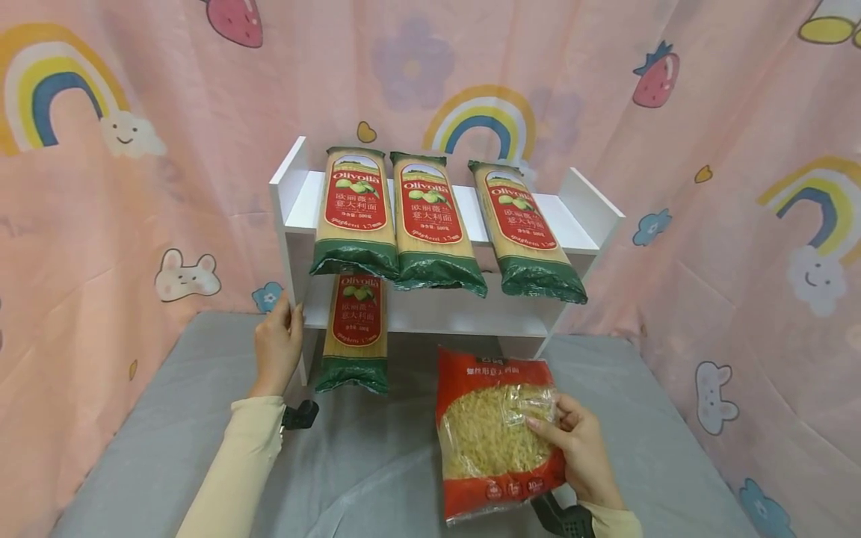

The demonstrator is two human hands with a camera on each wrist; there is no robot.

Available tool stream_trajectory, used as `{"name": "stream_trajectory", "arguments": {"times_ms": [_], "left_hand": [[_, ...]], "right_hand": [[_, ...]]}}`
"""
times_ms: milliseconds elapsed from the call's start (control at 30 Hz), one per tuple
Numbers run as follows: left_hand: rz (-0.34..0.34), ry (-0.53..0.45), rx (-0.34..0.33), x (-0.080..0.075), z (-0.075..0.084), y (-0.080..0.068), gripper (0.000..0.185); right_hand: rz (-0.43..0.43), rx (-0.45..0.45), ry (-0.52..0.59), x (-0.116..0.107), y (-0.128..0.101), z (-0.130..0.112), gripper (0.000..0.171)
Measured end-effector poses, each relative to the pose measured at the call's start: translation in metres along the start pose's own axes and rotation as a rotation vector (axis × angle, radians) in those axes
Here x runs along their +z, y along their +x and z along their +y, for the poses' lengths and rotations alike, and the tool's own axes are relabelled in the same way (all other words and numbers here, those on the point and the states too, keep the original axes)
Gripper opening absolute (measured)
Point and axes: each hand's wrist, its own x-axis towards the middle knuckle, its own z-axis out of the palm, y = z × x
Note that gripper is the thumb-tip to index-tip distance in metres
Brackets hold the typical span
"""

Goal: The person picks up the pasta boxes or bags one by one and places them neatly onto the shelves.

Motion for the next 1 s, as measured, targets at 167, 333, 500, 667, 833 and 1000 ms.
{"name": "stream_trajectory", "arguments": {"times_ms": [167,333,500,667,833,1000], "left_hand": [[0.012,-0.014,0.016,0.001,-0.001,0.004,0.008],[0.016,-0.018,0.019,0.001,-0.002,0.008,0.008],[0.016,-0.015,0.022,-0.001,-0.002,0.007,0.007],[0.007,-0.008,0.017,-0.002,-0.002,0.003,0.007],[0.005,-0.002,0.012,0.000,-0.002,0.000,0.008],[0.011,-0.011,0.023,0.000,-0.002,0.000,0.005]], "right_hand": [[-0.031,-0.042,0.075,0.006,0.011,-0.012,0.033],[-0.061,-0.093,0.069,0.012,0.019,-0.021,0.031],[-0.092,-0.129,0.069,0.014,0.018,-0.027,0.032],[-0.081,-0.147,0.119,0.014,0.026,-0.032,0.036],[-0.075,-0.142,0.143,0.018,0.048,-0.035,0.033],[-0.070,-0.098,0.194,0.027,0.072,-0.034,0.032]]}}
